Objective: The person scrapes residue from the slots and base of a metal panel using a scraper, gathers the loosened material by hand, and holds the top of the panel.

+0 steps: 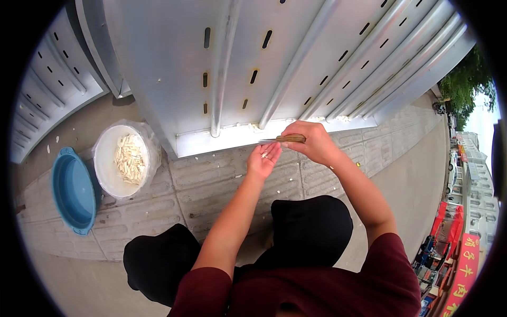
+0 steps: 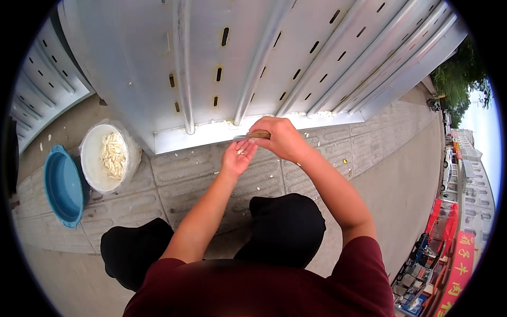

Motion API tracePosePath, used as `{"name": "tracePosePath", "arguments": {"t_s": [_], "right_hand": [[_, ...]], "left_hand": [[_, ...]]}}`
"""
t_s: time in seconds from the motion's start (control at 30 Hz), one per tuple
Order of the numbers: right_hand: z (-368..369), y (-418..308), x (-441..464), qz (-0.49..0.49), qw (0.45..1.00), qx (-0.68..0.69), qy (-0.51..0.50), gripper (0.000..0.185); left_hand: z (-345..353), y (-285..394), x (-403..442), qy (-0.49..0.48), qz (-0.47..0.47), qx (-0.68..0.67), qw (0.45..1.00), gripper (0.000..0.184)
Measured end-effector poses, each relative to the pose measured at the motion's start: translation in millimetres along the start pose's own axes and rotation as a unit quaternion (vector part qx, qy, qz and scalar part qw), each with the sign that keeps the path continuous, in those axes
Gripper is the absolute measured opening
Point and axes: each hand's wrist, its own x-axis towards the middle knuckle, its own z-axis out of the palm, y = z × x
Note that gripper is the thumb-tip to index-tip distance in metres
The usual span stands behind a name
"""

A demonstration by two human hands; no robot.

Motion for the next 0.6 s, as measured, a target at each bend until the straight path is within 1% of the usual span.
{"name": "tracePosePath", "arguments": {"t_s": [0.07,0.17,0.27,0.3,0.4,0.5,0.6], "right_hand": [[1,-10,3,-0.011,1.000,0.005,0.025,0.021],[20,1,18,-0.006,0.996,-0.037,0.076,0.020],[36,-14,25,-0.047,0.995,-0.064,0.064,0.018],[38,-17,27,-0.036,0.994,-0.056,0.082,0.017],[41,-12,38,0.005,0.994,-0.069,0.083,0.017],[51,-18,47,-0.052,0.993,-0.080,0.065,0.018],[46,-32,47,-0.092,0.995,-0.015,0.036,0.019]], "left_hand": [[-9,5,2,0.000,0.023,0.017,1.000,0.048],[-8,15,-7,0.026,0.060,0.007,0.998,0.048],[-2,25,-14,0.035,0.076,-0.026,0.996,0.044],[-2,29,-17,0.028,0.077,-0.036,0.996,0.042],[1,35,-21,0.006,0.085,-0.055,0.995,0.038],[1,39,-24,0.004,0.090,-0.056,0.994,0.038],[2,44,-29,0.007,0.092,-0.072,0.993,0.036]]}}
